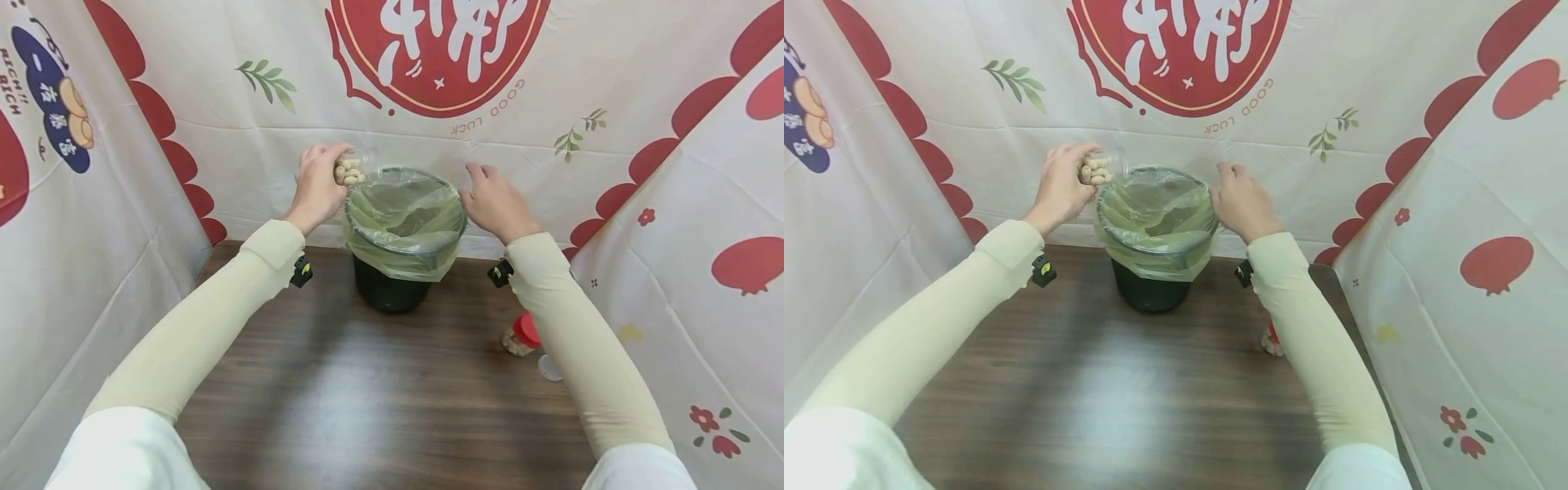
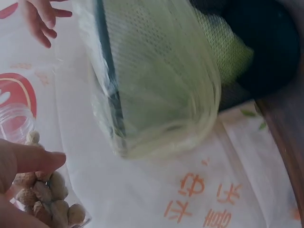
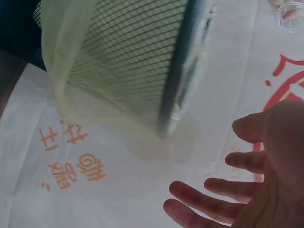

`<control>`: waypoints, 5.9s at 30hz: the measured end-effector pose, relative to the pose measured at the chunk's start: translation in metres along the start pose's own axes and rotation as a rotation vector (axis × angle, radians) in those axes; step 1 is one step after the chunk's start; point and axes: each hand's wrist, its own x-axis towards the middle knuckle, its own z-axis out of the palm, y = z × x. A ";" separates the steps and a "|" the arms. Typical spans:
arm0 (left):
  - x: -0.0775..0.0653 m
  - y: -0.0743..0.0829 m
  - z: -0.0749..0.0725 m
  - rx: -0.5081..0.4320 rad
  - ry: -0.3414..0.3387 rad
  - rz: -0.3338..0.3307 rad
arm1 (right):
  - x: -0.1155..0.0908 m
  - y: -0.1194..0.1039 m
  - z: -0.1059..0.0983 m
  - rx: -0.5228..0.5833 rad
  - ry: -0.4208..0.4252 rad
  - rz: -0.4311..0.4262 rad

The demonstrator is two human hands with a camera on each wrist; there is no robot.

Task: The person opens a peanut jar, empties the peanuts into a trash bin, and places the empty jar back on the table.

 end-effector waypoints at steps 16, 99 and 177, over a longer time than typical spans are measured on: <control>0.016 -0.008 0.001 0.127 -0.080 0.026 | 0.020 0.005 0.041 -0.033 -0.038 -0.006; 0.024 0.039 -0.009 0.772 0.215 0.688 | 0.015 -0.001 0.058 -0.024 -0.007 -0.008; -0.068 0.015 -0.009 0.289 0.478 0.458 | -0.101 -0.038 0.022 0.146 0.223 -0.167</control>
